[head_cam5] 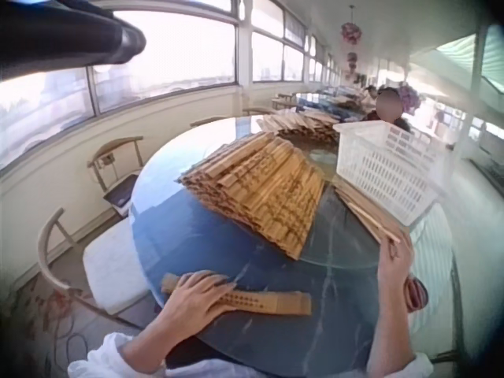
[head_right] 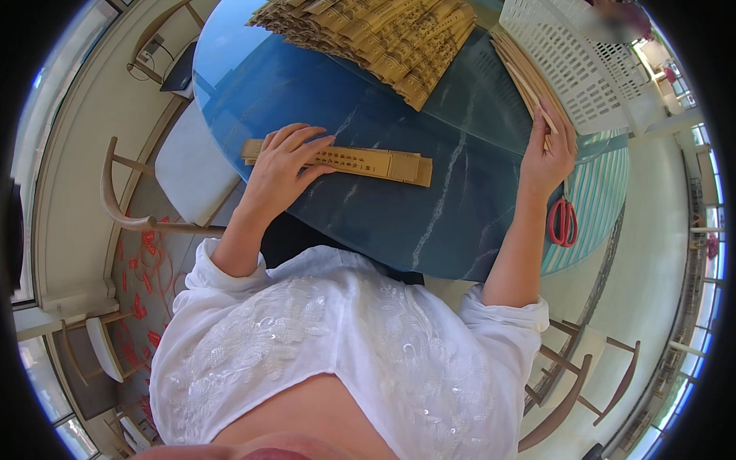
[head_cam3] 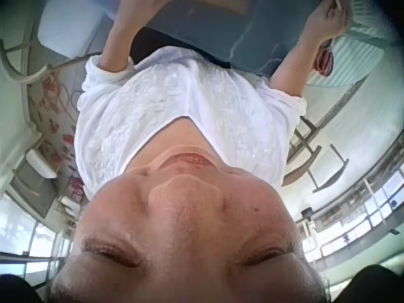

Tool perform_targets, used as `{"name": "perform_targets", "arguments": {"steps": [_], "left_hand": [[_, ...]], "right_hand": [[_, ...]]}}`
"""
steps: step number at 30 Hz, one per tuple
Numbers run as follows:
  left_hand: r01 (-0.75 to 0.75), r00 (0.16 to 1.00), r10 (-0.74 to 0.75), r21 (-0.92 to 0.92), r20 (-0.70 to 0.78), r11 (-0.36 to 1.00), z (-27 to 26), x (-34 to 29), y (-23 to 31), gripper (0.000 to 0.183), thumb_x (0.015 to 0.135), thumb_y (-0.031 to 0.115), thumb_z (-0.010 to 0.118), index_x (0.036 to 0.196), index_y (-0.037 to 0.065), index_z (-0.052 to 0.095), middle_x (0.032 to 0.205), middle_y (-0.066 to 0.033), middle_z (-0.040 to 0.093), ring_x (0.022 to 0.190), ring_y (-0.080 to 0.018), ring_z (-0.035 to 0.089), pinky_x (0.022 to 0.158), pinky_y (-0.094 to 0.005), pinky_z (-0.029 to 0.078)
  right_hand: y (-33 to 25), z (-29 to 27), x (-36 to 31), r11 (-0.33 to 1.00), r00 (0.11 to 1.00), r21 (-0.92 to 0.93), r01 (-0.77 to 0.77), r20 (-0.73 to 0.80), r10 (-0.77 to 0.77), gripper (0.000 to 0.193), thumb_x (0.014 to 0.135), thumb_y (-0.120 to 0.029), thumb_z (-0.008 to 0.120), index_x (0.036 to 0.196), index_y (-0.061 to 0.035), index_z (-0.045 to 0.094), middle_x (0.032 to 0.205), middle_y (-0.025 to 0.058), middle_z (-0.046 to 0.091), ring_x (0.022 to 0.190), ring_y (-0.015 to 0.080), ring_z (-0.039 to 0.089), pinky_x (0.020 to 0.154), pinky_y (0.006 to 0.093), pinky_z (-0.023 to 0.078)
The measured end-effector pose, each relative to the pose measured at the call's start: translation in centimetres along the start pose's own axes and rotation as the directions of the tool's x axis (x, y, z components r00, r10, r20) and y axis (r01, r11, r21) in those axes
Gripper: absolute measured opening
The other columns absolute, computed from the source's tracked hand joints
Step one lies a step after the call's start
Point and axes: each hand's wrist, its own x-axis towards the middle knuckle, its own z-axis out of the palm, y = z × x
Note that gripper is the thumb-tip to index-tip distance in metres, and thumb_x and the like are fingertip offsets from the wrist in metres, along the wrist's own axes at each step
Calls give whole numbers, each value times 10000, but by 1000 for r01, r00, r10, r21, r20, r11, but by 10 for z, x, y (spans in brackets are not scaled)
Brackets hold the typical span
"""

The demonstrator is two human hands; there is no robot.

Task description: The person assembles bamboo strips by inserting thin sticks into slots on rectangular bamboo pieces. They repeatedly pick up a bamboo piece, insert a stick, and place the assembled unit on a growing stack on the table.

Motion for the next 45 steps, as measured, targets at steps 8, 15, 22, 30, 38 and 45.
{"name": "perform_targets", "arguments": {"steps": [8, 15, 22, 30, 38, 45], "left_hand": [[55, 996, -50, -74, 68, 996, -7, -4, -19, 367, 817, 215, 781, 1153, 75, 732, 1164, -67, 704, 1169, -266, 602, 1031, -407, 423], [12, 1000, -10, -101, 20, 995, -8, -1, -15, 303, 805, 179, 787, 1080, 61, 741, 1104, -66, 708, 1105, -266, 629, 979, -404, 459], [-42, 999, 41, -71, -12, 997, -13, -1, -17, 247, 811, 160, 779, 1038, 66, 750, 1081, -53, 706, 1069, -269, 645, 954, -404, 473], [-83, 996, 84, -72, 8, 994, -15, -3, -27, 187, 859, 130, 725, 1031, 58, 743, 1052, -57, 699, 1071, -266, 639, 939, -389, 477], [-111, 994, 111, -5, 19, 994, -15, 7, -29, 124, 843, 71, 705, 955, 38, 661, 953, -86, 669, 981, -270, 633, 883, -392, 486], [-114, 993, 115, 30, -30, 993, -17, 11, -31, 123, 826, 69, 714, 919, 30, 644, 927, -89, 656, 963, -280, 627, 862, -395, 487]], "right_hand": [[-4, 2, -1, 978, 977, 33, 207, -65, -205, 215, 970, -10, 612, 1176, -55, 656, 1121, 77, 720, 1026, 226, 685, 896, 339, 528], [-16, -7, 2, 924, 931, -111, 366, 28, -365, 462, 915, 34, 627, 1346, -129, 639, 940, 39, 657, 884, 197, 626, 791, 306, 502], [-23, 1, -3, 968, 969, -54, 244, 45, -242, 487, 928, 62, 589, 1371, -136, 625, 893, 62, 630, 824, 203, 614, 739, 287, 493], [-32, -11, 0, 985, 994, 136, 109, -31, -106, 266, 951, 54, 568, 1167, -16, 705, 958, 85, 744, 900, 157, 685, 772, 269, 517], [-34, -6, 1, 973, 987, 167, 160, -19, -159, 253, 946, 49, 590, 1153, -21, 716, 1011, 48, 759, 745, 119, 587, 663, 242, 455], [-32, -7, 2, 978, 985, 132, 163, -80, -153, 213, 952, 37, 600, 1123, -16, 715, 1022, 62, 755, 832, 129, 633, 713, 230, 484]]}}
